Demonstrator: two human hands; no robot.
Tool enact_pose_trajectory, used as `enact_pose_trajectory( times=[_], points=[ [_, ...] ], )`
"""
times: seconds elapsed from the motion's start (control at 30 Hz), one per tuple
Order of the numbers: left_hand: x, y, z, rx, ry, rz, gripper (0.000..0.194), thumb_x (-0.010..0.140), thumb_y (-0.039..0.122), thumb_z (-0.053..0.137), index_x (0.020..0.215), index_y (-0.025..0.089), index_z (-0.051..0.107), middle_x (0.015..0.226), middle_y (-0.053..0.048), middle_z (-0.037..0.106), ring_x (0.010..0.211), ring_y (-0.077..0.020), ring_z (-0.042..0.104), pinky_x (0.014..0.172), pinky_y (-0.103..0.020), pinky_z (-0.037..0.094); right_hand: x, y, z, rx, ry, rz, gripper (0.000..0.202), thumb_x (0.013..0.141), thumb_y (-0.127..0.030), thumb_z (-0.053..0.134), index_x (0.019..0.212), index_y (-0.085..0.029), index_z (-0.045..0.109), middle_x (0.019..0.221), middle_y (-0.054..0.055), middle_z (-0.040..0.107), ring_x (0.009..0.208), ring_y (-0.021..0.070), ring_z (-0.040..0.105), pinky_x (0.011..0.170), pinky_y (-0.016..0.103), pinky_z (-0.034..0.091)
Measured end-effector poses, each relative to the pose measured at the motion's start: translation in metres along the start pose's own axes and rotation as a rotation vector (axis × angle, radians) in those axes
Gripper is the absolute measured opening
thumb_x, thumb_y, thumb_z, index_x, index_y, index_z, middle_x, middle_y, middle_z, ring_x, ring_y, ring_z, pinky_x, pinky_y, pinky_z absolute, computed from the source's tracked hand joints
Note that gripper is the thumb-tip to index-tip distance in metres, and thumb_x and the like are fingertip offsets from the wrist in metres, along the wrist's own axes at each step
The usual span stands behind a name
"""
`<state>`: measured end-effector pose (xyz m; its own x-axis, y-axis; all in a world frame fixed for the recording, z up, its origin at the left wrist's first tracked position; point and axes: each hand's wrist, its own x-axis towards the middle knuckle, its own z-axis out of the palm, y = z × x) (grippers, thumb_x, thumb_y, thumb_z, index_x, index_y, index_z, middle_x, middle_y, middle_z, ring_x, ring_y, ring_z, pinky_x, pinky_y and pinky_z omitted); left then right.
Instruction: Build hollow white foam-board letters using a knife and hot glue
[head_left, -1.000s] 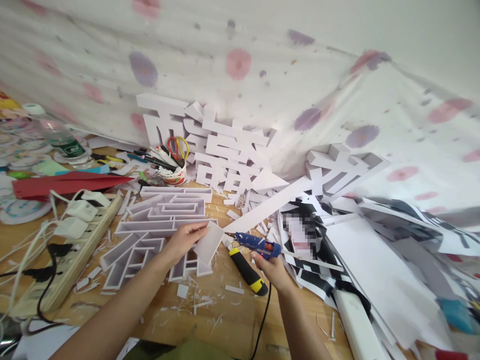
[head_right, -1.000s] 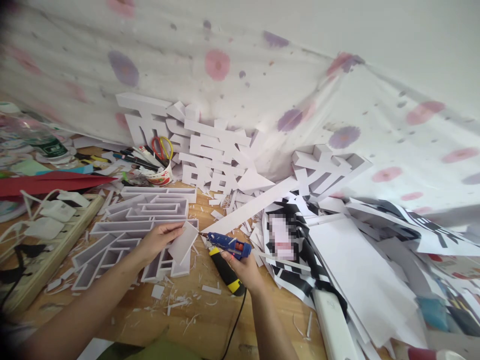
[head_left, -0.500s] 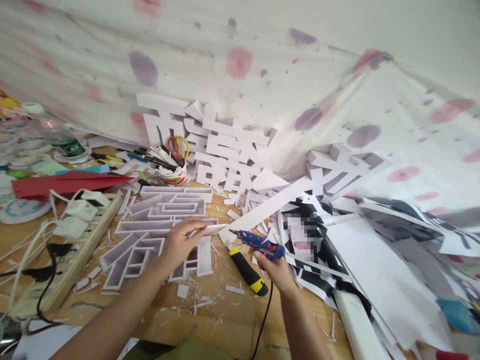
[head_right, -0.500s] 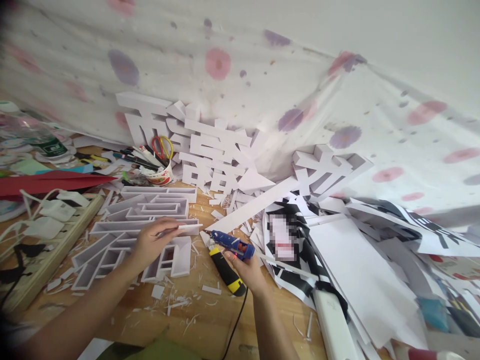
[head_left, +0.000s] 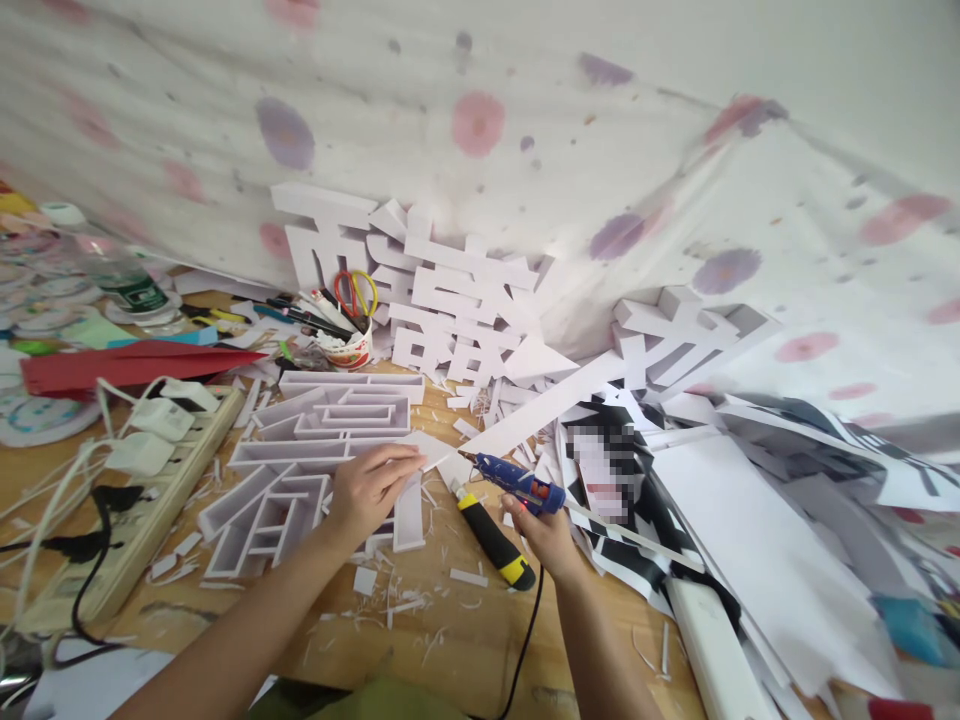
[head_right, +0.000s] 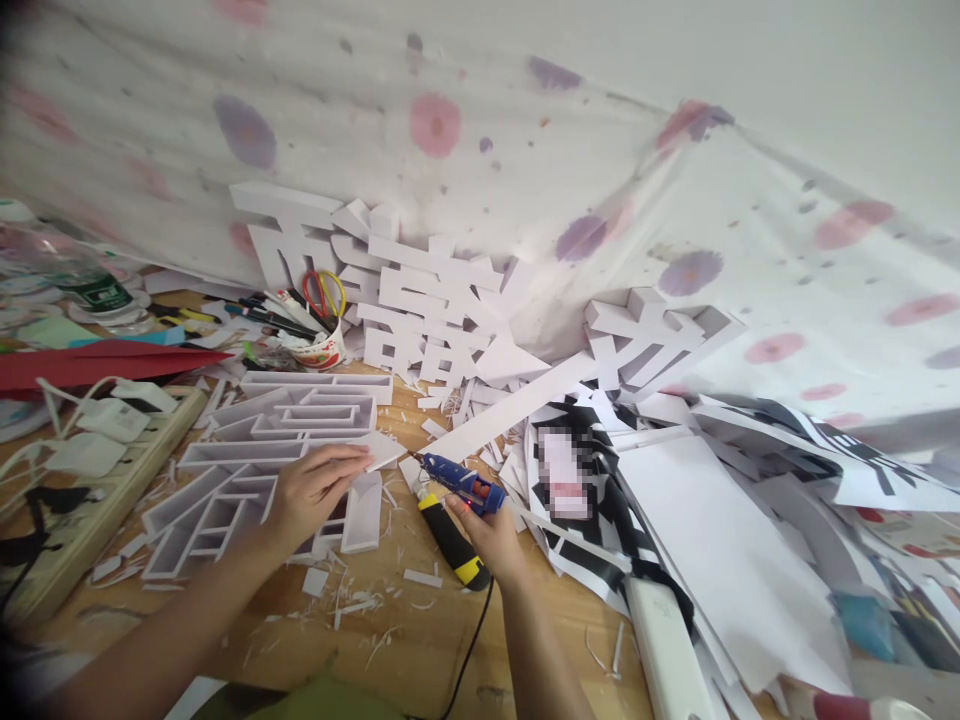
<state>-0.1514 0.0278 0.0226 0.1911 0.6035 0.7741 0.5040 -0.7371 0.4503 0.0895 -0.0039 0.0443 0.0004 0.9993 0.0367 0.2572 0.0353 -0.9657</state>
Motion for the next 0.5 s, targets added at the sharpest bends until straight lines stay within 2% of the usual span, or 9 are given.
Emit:
enact_pose_trajectory(
  times=[0.23, 0.5],
  points=[
    [-0.0001, -0.0012, 0.0015, 0.028, 0.007, 0.035, 0.024, 0.079, 0.005, 0.056, 0.094, 0.02, 0.066, 0.089, -0.004, 0.069, 0.084, -0.0137, 0.066, 0.074, -0.025, 0.055, 0.002, 0.0025, 0.0015, -0.043, 0.007, -0.048, 0.041, 0.068, -0.06, 0.062, 0.058, -0.021, 0.053, 0.045, -0.003, 0.043, 0.05, 0.0148, 0.048, 0.05, 0.026, 0.045],
    [-0.0012, -0.0027, 0.002, 0.015, 0.0, 0.018, 0.025, 0.08, 0.004, 0.056, 0.095, 0.021, 0.066, 0.089, -0.004, 0.068, 0.085, -0.0138, 0.066, 0.074, -0.025, 0.055, 0.0023, 0.0055, 0.0012, -0.063, 0.016, -0.026, 0.038, 0.068, -0.055, 0.064, 0.055, -0.021, 0.051, 0.045, -0.002, 0.044, 0.054, 0.0163, 0.053, 0.051, 0.026, 0.047]
  ],
)
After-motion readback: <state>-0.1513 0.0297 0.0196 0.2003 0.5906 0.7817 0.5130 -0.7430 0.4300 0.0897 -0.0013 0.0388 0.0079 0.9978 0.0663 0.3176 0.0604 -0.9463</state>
